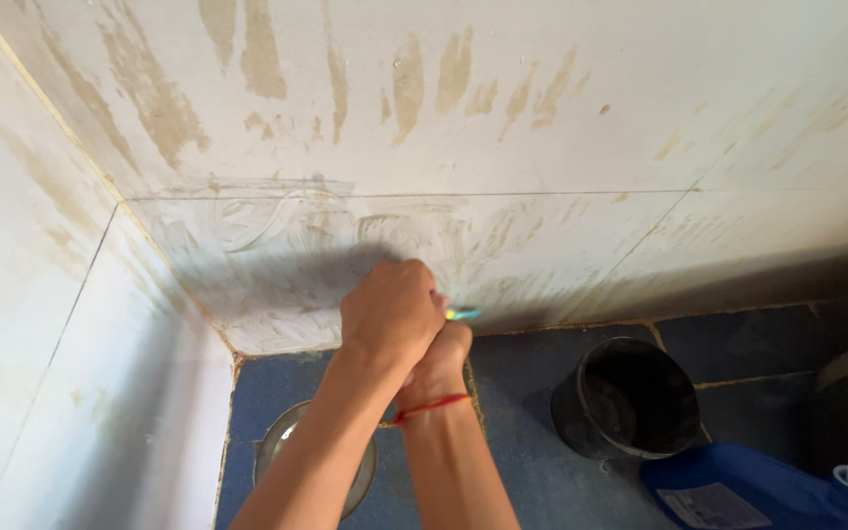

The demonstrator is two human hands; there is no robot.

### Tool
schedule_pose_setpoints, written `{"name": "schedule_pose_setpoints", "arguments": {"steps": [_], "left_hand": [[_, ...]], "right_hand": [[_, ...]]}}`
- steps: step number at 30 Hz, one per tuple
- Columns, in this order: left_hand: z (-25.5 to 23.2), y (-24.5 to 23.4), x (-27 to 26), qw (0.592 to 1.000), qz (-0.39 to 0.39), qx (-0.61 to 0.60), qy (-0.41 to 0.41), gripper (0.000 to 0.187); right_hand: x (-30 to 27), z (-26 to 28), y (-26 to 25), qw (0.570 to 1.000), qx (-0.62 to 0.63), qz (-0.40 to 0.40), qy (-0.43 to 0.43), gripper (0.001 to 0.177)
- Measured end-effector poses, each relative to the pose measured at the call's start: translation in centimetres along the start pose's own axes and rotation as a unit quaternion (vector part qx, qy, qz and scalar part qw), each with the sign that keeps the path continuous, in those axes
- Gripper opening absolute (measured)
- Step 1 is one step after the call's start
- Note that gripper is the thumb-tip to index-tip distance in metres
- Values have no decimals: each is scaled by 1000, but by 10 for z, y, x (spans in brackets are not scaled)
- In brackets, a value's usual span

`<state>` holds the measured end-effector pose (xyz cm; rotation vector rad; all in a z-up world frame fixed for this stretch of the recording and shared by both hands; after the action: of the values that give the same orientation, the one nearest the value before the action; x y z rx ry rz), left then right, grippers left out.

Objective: The person cleans wall tiles by scrubbing the tile surface and grout lines with a toothbrush.

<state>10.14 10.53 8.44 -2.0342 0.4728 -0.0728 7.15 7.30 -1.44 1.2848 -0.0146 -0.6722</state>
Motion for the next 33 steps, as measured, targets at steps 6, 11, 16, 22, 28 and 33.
{"name": "schedule_pose_setpoints", "arguments": {"steps": [6,11,16,22,28,33], "left_hand": [[8,-26,-13,990,-14,-122,74,21],[26,-15,-4,997,22,-46,-63,18],[8,-49,-15,999,0,-44,-13,21],[11,-71,-20,986,29,-149,72,21],[25,-59,-32,995,92,-46,-16,21],[9,-84,-48,982,162,-87,34,20]], "right_hand": [[-2,-14,2,992,-14,-3,-125,56],[30,-26,-29,992,-31,-42,-115,45],[-5,-19,23,999,-8,-9,-46,50],[-32,-21,59,990,18,2,-139,52],[-38,-31,21,994,33,-74,-78,37],[-78,-4,-5,953,-184,204,-130,30]]}}
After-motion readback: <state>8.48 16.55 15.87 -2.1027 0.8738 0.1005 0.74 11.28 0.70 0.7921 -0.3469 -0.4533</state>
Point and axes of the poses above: each hand's wrist, its own x-axis towards the middle knuckle, its own y-axis out of the palm, z = x × y, the point moved 6 cm from there along x, towards the middle knuckle, and after that the axes turned 14 degrees about -y, right-handed, at the moved point
